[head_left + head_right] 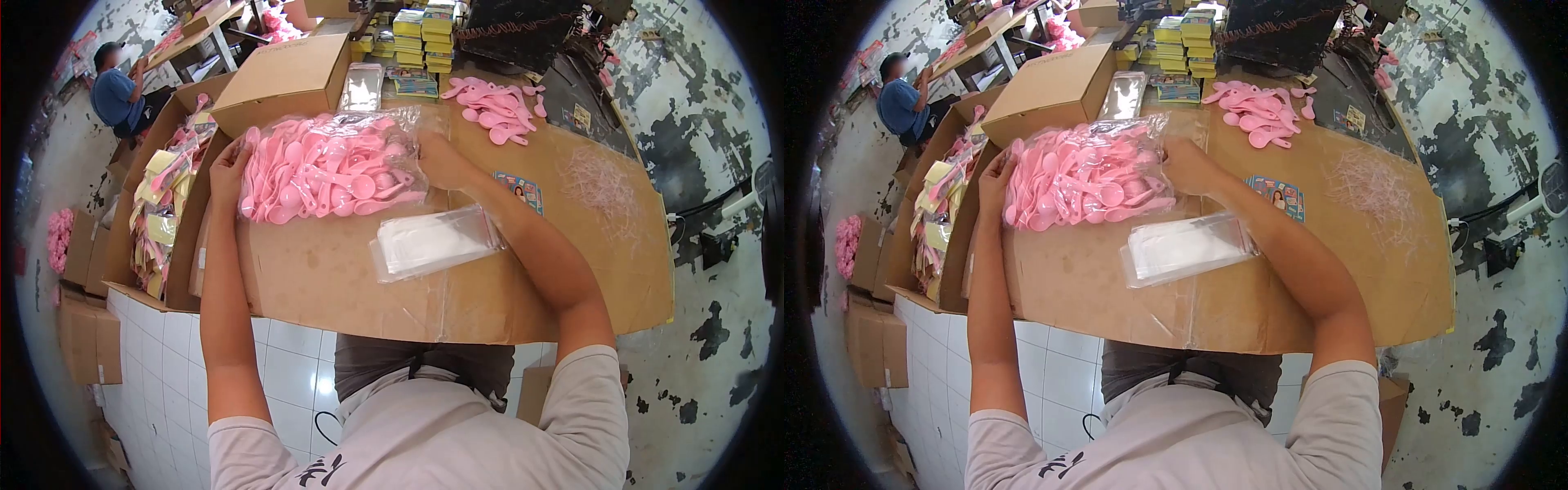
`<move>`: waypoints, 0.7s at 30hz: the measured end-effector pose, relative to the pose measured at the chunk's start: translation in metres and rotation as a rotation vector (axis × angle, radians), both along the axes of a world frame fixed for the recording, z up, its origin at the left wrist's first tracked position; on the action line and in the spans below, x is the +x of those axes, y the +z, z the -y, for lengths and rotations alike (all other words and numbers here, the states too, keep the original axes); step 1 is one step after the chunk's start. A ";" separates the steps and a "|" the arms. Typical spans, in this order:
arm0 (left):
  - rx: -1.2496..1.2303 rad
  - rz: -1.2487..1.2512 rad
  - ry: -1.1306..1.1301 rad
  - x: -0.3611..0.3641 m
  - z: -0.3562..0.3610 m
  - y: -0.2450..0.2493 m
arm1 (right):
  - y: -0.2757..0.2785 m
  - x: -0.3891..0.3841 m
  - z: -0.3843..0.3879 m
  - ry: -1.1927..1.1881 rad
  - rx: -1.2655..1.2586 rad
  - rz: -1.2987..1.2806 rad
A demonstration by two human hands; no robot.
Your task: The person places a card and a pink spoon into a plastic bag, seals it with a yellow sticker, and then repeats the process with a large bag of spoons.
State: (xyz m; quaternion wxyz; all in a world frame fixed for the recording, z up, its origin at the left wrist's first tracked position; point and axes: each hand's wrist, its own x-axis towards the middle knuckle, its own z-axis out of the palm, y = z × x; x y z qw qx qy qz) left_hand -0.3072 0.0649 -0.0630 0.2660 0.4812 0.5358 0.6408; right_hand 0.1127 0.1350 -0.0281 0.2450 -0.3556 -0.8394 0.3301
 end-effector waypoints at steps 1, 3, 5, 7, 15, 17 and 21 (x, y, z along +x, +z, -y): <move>0.003 -0.025 0.045 -0.003 -0.003 -0.004 | 0.003 -0.003 0.007 -0.022 -0.052 -0.079; 0.001 -0.114 0.126 -0.008 -0.004 -0.009 | 0.003 -0.002 0.008 0.011 -0.167 -0.175; 0.031 -0.150 0.188 -0.008 -0.005 -0.010 | -0.002 0.007 -0.004 0.122 -0.290 -0.212; 0.094 -0.134 0.237 -0.016 -0.010 -0.018 | 0.031 0.022 0.012 0.134 -0.389 -0.159; 0.049 -0.246 0.323 -0.011 -0.009 -0.016 | 0.083 0.108 -0.017 -0.124 -0.102 0.172; 0.050 -0.243 0.316 -0.009 -0.010 -0.015 | 0.078 0.106 -0.026 -0.241 -0.144 -0.031; 0.065 -0.242 0.306 -0.009 -0.009 -0.015 | 0.049 0.041 0.003 0.055 0.180 -0.129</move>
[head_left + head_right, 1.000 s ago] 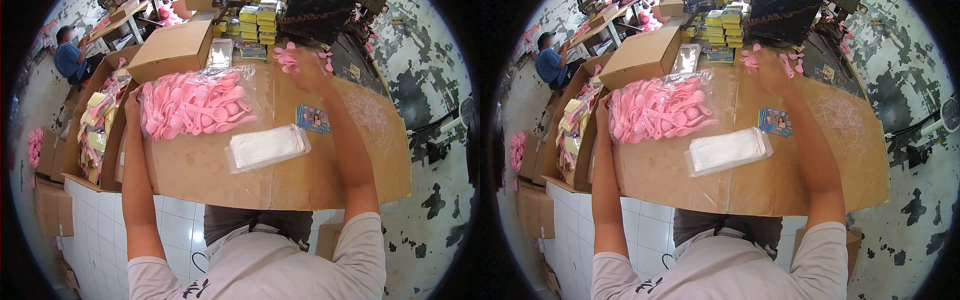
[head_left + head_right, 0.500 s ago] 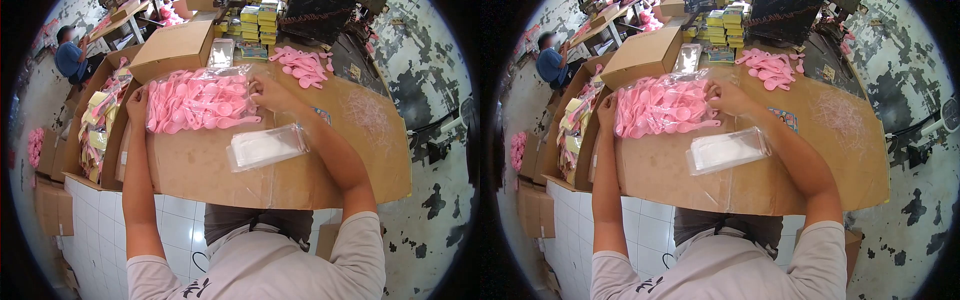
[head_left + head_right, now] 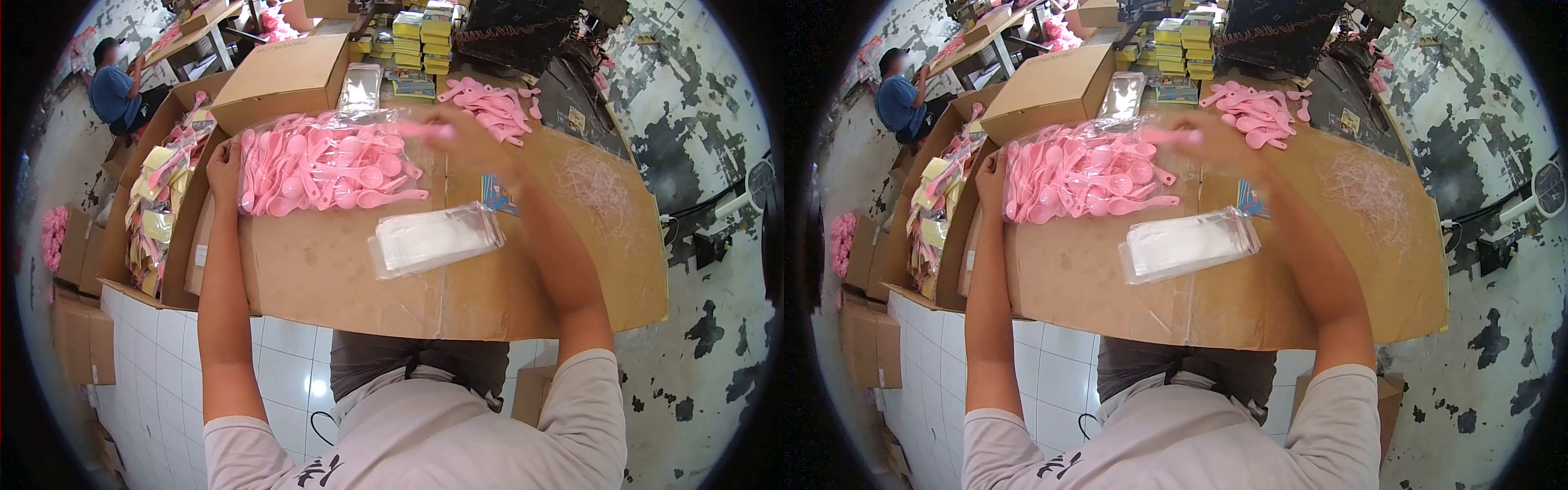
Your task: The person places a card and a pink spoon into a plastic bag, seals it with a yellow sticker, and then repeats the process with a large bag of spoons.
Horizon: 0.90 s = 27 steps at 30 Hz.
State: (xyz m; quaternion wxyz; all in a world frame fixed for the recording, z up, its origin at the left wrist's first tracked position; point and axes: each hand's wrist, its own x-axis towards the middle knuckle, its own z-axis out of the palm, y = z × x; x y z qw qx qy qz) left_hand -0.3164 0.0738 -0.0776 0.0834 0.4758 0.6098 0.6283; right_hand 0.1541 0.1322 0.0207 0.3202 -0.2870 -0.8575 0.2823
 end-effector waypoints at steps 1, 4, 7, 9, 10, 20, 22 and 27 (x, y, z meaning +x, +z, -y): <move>0.009 -0.001 -0.010 0.001 0.001 0.001 | -0.009 -0.015 0.005 0.096 0.158 -0.058; 0.000 0.003 -0.010 0.000 0.001 0.001 | -0.025 -0.030 0.005 -0.053 -0.020 0.124; -0.011 -0.016 0.020 0.001 0.000 0.001 | 0.004 -0.014 -0.003 -0.012 -0.042 0.134; -0.001 0.000 -0.005 0.005 0.004 0.005 | 0.041 0.003 0.008 -0.079 -0.189 0.259; 0.007 0.009 -0.019 0.006 0.004 0.005 | 0.054 0.012 0.011 -0.115 -0.259 0.322; 0.011 0.017 -0.026 0.005 0.004 0.003 | 0.049 0.088 -0.048 -0.356 0.178 0.203; 0.007 -0.016 -0.010 0.007 0.004 0.006 | 0.029 0.096 -0.064 -0.454 0.745 0.198; 0.014 0.014 -0.024 0.004 0.001 0.001 | 0.010 0.045 0.004 -0.239 -0.132 0.509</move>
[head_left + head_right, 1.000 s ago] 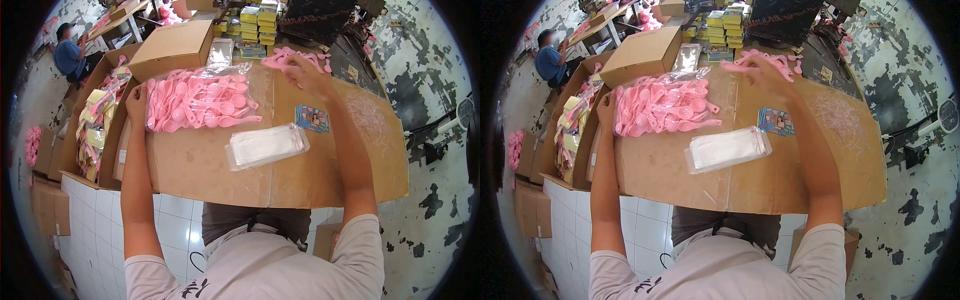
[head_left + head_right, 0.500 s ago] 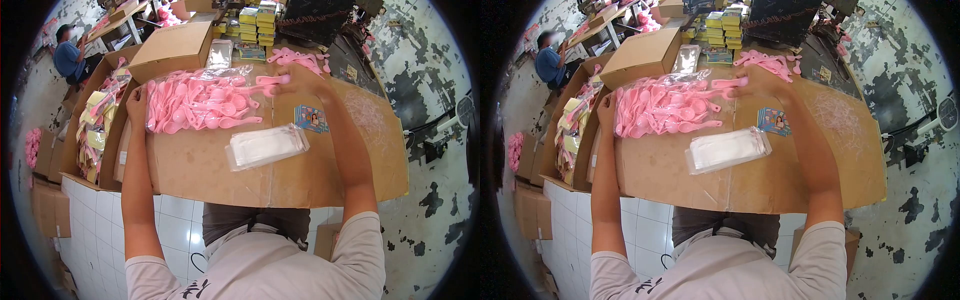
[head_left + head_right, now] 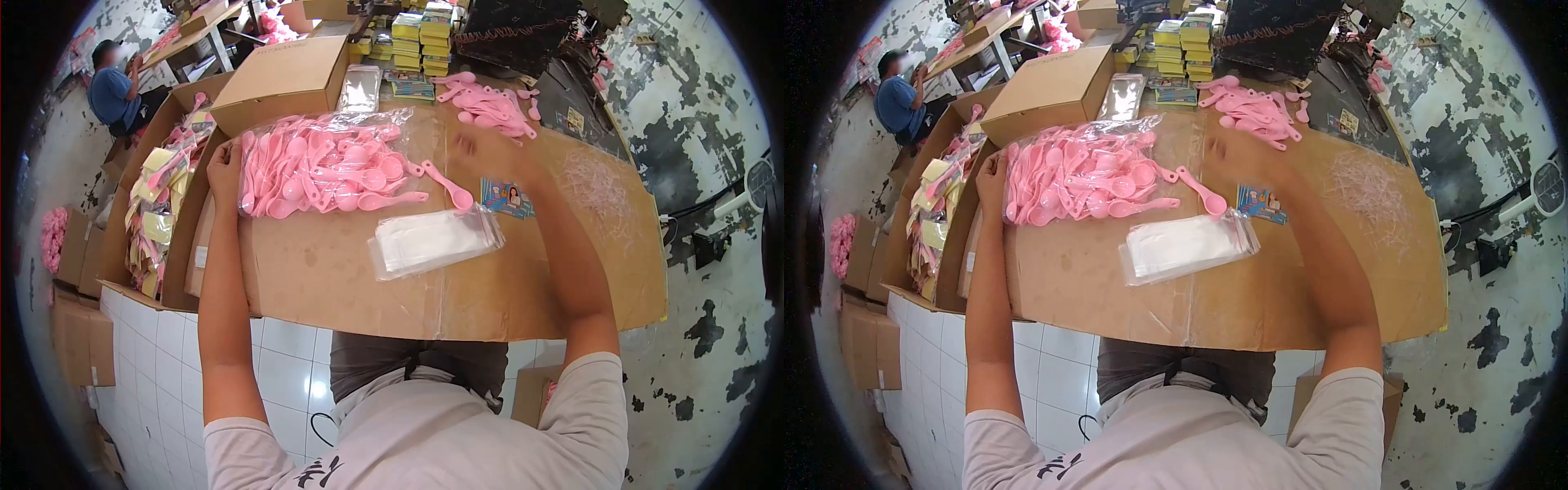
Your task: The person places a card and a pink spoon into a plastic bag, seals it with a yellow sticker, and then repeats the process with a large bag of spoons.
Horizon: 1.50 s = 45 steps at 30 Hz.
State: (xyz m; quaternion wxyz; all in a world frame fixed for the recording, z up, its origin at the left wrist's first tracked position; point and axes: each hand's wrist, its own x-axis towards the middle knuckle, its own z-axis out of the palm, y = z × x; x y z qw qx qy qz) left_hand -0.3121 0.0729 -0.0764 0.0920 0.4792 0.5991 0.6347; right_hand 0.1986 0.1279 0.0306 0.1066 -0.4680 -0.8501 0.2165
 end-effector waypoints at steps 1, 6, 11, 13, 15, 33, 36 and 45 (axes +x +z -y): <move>0.000 0.001 -0.002 -0.001 0.000 -0.001 | -0.003 -0.008 0.015 0.020 0.031 0.015; -0.015 0.021 -0.022 -0.001 0.001 0.000 | -0.010 -0.029 0.018 -0.011 0.076 0.014; 0.002 0.028 -0.027 0.000 0.000 0.001 | -0.023 -0.069 0.020 0.142 0.167 -0.243; 0.000 0.018 -0.023 0.000 0.001 0.002 | -0.015 -0.075 0.022 0.143 0.189 -0.192; -0.011 0.005 -0.006 0.000 0.000 0.001 | 0.002 -0.065 0.024 0.077 0.161 -0.148; 0.003 0.002 -0.019 0.000 0.001 0.001 | -0.044 -0.082 0.018 0.089 -0.048 -0.316; -0.008 -0.013 -0.008 -0.002 -0.001 0.001 | -0.038 -0.072 0.007 0.085 -0.042 -0.415; -0.002 -0.018 -0.013 -0.002 -0.001 0.000 | 0.027 0.023 -0.033 -0.158 0.081 -0.261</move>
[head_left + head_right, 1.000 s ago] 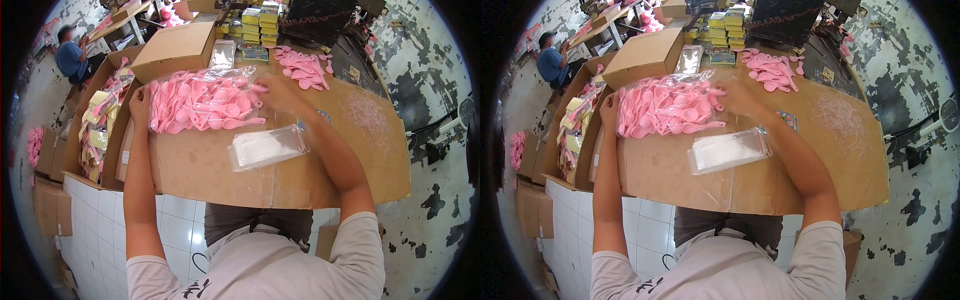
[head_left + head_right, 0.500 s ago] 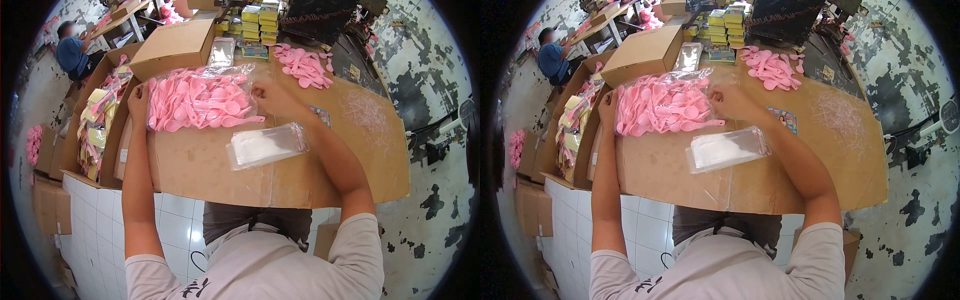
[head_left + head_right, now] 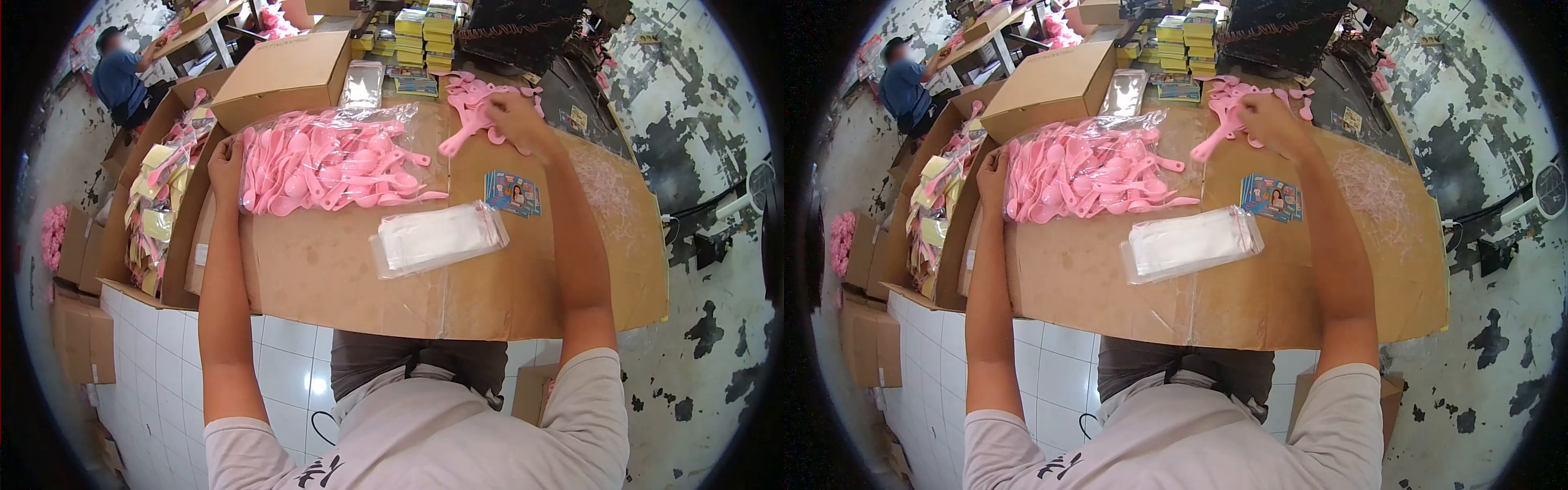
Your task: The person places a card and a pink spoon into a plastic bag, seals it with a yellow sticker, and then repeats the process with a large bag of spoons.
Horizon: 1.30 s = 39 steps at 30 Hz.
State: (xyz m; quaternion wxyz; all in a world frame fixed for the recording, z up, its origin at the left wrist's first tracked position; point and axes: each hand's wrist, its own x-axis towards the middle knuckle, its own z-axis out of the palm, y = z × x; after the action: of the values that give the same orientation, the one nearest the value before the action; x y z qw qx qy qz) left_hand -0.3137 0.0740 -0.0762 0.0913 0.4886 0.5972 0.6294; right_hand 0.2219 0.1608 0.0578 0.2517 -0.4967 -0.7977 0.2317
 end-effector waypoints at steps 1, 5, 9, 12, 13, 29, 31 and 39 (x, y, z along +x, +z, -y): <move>0.001 0.002 0.004 0.000 0.000 -0.001 | 0.003 0.011 -0.009 -0.055 0.024 -0.009; -0.012 0.010 0.017 -0.002 -0.002 -0.003 | -0.016 0.041 -0.053 -0.424 0.407 0.153; -0.006 0.030 0.000 -0.002 -0.002 -0.002 | -0.037 0.005 -0.026 -0.315 0.920 0.319; -0.003 0.041 -0.017 -0.002 -0.001 -0.003 | -0.054 -0.056 0.018 0.175 0.312 -0.017; 0.000 0.045 -0.025 -0.002 -0.001 -0.003 | -0.056 -0.073 0.031 0.237 0.129 0.027; -0.016 -0.005 0.006 -0.001 -0.002 -0.003 | -0.028 -0.061 0.023 0.222 -0.088 0.171; -0.046 -0.016 0.023 0.000 -0.001 0.000 | -0.015 -0.040 0.019 0.211 -0.123 0.205; -0.009 0.020 -0.003 0.003 0.000 0.001 | -0.018 -0.031 0.000 0.052 0.716 0.135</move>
State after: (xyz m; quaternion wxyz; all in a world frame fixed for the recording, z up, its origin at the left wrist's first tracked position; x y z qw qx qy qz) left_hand -0.3104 0.0737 -0.0752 0.1002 0.4827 0.5984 0.6315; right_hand 0.1905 0.1604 0.0399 0.3505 -0.3709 -0.8553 -0.0893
